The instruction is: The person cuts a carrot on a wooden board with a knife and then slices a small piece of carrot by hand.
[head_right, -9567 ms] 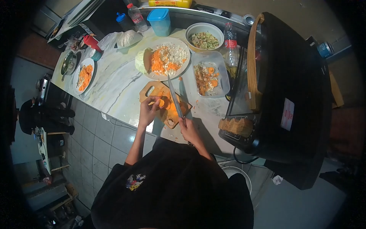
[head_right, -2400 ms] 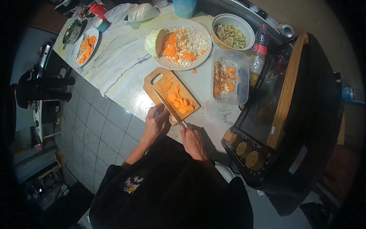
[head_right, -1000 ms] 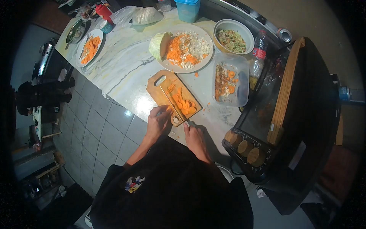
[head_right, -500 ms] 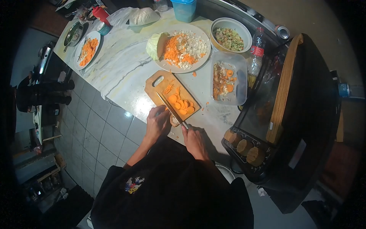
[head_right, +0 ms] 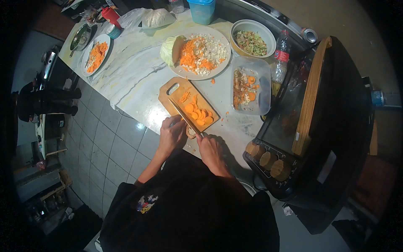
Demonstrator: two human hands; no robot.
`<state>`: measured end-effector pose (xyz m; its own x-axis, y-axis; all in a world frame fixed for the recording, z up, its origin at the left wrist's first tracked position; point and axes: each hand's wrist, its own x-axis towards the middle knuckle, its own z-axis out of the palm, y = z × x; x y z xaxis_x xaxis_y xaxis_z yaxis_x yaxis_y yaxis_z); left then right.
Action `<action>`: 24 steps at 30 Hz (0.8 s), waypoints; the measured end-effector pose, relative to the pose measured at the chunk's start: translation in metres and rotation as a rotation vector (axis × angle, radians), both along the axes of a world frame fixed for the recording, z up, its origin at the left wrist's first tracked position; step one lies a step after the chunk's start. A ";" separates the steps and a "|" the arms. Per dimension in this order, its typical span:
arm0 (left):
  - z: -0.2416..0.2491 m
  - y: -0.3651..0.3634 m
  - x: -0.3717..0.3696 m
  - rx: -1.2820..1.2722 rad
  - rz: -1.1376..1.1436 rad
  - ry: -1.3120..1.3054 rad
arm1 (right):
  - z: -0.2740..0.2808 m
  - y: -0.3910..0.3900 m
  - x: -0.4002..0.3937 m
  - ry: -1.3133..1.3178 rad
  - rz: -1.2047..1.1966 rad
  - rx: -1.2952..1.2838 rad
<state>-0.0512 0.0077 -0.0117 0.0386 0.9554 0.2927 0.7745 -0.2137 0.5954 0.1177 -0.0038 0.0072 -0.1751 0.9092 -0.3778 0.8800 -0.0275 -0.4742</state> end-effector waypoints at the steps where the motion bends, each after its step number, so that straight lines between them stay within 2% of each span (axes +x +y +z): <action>1: -0.001 0.000 -0.001 0.000 0.002 0.001 | -0.001 0.000 0.001 0.001 0.011 0.025; 6: 0.004 0.003 -0.003 -0.014 0.013 -0.026 | 0.000 -0.005 0.010 -0.022 -0.008 0.052; 11: 0.003 0.005 -0.004 -0.019 0.009 -0.021 | -0.009 -0.005 0.012 0.183 -0.089 -0.010; 18: 0.009 0.003 -0.003 -0.045 -0.008 0.062 | -0.014 -0.004 0.012 0.194 -0.064 0.026; 24: 0.003 0.004 -0.002 -0.045 0.021 -0.049 | -0.011 -0.009 0.011 0.241 -0.081 -0.067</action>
<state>-0.0535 0.0115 -0.0084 0.0049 0.9681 0.2505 0.7484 -0.1696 0.6411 0.1284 -0.0128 -0.0033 -0.1955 0.8980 -0.3941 0.7353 -0.1317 -0.6649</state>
